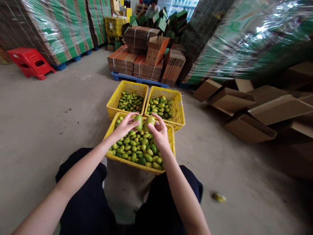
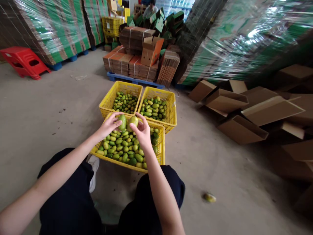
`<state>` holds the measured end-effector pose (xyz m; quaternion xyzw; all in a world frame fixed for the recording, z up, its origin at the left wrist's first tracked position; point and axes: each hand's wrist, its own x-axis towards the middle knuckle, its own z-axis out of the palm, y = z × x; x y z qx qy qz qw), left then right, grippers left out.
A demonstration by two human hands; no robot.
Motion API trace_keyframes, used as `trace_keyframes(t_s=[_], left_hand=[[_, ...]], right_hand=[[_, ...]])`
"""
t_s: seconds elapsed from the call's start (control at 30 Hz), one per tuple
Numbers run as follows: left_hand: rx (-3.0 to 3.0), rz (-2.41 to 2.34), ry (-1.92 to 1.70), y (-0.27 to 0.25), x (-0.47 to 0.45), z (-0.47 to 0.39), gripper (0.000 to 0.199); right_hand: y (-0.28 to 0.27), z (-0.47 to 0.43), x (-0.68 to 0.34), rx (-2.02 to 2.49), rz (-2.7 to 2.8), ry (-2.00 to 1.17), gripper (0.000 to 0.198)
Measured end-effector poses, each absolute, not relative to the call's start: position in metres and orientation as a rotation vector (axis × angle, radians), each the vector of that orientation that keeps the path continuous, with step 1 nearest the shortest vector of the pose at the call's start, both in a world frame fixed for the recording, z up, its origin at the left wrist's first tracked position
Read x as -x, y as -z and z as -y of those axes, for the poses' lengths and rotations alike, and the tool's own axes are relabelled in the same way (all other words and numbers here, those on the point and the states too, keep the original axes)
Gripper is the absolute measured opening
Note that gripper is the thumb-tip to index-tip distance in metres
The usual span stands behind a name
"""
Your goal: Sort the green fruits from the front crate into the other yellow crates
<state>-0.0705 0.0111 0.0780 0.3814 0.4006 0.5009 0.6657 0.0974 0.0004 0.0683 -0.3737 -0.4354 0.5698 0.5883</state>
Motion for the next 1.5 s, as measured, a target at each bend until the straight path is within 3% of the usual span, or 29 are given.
trace_keyframes(t_s=[0.1, 0.37, 0.57, 0.7, 0.8, 0.93, 1.07, 1.27, 1.5], left_hand=[[-0.681, -0.942, -0.889, -0.073, 0.072, -0.016, 0.019], [-0.53, -0.952, -0.568, -0.059, 0.076, -0.023, 0.041], [-0.833, -0.956, -0.987, -0.062, 0.071, -0.017, 0.016], [-1.048, -0.895, -1.195, -0.07, 0.074, -0.017, 0.044], [-1.137, -0.898, -1.233, -0.072, 0.076, -0.019, 0.052], [-1.095, -0.905, -1.213, -0.072, 0.076, -0.019, 0.047], [-0.833, -0.757, -1.19, -0.075, 0.073, -0.016, 0.027], [-0.388, -0.412, -1.173, -0.075, 0.055, -0.019, 0.028], [-0.076, -0.325, -1.466, -0.075, 0.024, -0.035, 0.028]], right_hand=[[-0.067, -0.002, -0.096, 0.962, 0.844, -1.547, 0.036], [-0.052, -0.009, -0.093, 1.15, 0.762, -1.754, 0.04], [-0.055, -0.004, -0.093, 1.074, 0.863, -1.42, 0.045], [-0.056, -0.004, -0.094, 0.963, 1.056, -1.041, 0.06], [-0.057, -0.004, -0.094, 0.912, 1.198, -0.951, 0.052], [-0.061, -0.002, -0.093, 0.901, 1.182, -1.047, 0.04], [-0.064, -0.003, -0.094, 0.821, 0.924, -1.333, 0.026], [-0.065, -0.013, -0.09, 0.615, 0.528, -1.534, 0.018], [-0.062, -0.023, -0.077, 0.47, 0.014, -1.554, 0.012]])
